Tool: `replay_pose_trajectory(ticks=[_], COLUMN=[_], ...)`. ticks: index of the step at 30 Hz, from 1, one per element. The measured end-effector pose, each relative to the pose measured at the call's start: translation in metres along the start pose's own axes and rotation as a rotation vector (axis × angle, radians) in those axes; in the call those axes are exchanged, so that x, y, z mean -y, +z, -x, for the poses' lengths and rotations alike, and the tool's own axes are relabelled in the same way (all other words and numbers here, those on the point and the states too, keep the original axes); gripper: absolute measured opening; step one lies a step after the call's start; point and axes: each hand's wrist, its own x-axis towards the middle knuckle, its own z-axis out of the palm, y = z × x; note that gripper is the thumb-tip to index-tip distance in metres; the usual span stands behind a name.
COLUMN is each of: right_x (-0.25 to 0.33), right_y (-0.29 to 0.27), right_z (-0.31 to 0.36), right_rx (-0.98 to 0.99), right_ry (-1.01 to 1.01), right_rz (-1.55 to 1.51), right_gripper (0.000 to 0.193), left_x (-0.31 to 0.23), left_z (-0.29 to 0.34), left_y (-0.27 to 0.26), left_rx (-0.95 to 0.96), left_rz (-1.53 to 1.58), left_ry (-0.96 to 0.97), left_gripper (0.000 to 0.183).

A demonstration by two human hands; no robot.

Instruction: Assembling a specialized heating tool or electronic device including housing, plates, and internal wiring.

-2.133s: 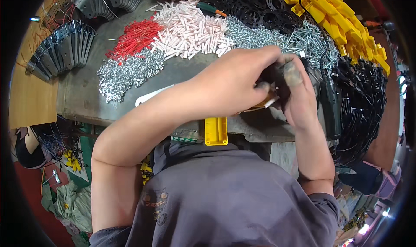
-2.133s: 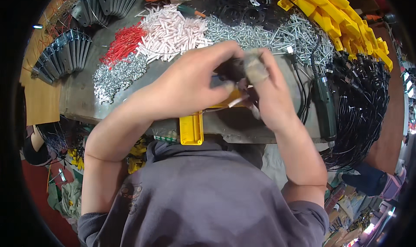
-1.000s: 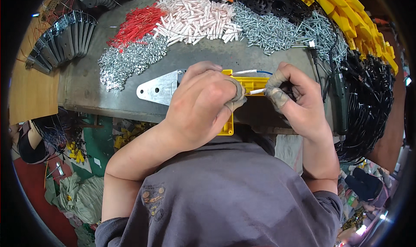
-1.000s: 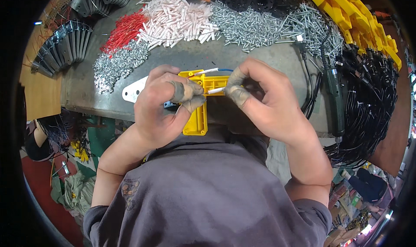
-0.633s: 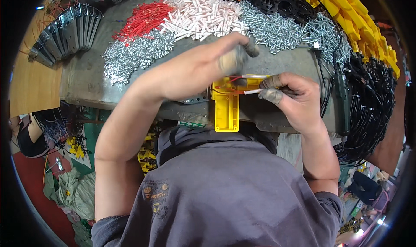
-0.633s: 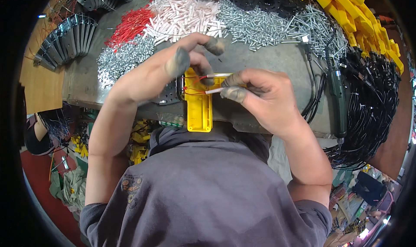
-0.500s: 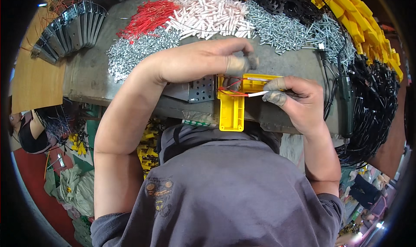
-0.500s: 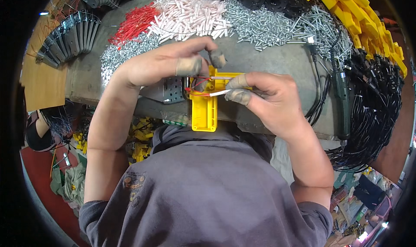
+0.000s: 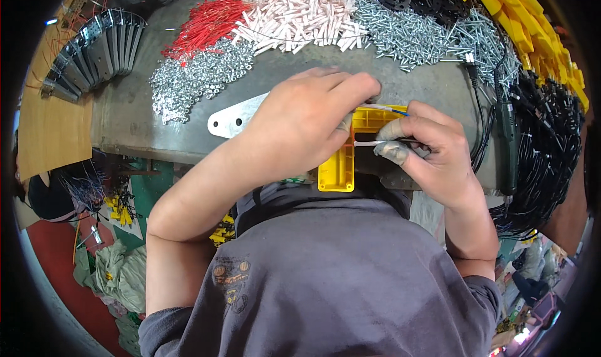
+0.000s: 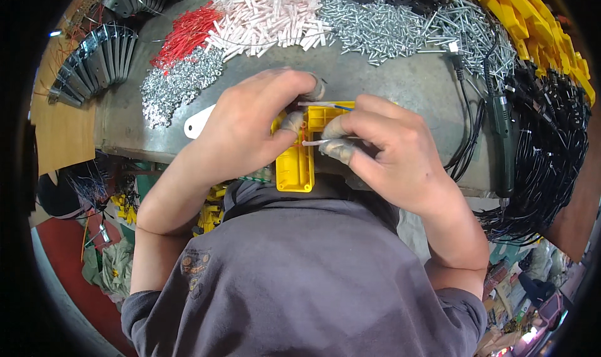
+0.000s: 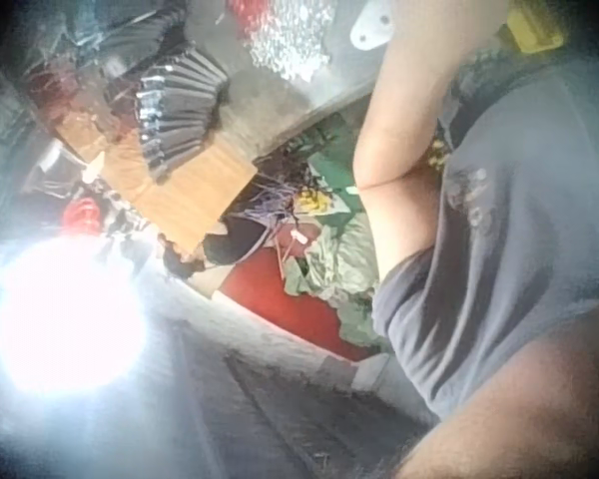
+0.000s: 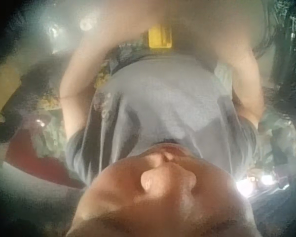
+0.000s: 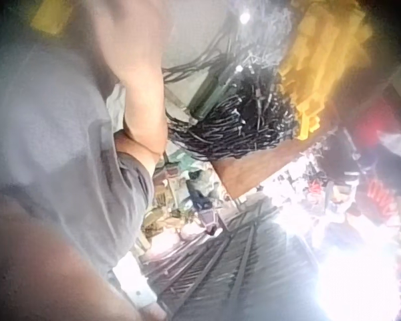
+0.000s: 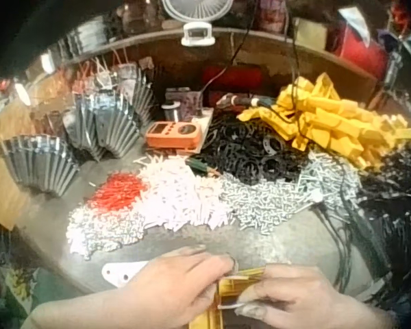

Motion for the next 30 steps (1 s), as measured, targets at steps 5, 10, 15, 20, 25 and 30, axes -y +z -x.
replay_pose_trajectory(ticks=[5,10,15,20,25,30], right_x=[-0.004,-0.001,-0.014,-0.012,-0.018,-0.005], right_y=[-0.001,-0.013,-0.027,-0.04,-0.011,-0.016], right_z=[-0.003,-0.012,-0.043,-0.137,-0.188,-0.185], right_rx=[0.034,0.108,-0.039,-0.025,-0.036,-0.109], right_ry=[-0.028,-0.028,0.037,0.174,-0.01,0.003], right_rz=[0.042,0.018,-0.218,0.268,0.543,0.481], right_gripper=[0.018,0.017,0.019,0.029,0.037,0.031], left_x=[0.004,-0.002,0.0,0.0,-0.003,0.0], left_z=[0.004,0.006,0.007,0.007,0.011,0.02], left_y=[0.009,0.009,0.005,0.005,0.005,0.004], left_rx=[-0.045,-0.032,0.021,0.008,0.063,0.014], left_rz=[-0.01,-0.073,-0.039,0.01,0.076,0.165], left_ry=[-0.024,-0.07,-0.098,-0.15,-0.156,-0.168], left_gripper=[0.046,0.047,0.049,0.045,0.044,0.044])
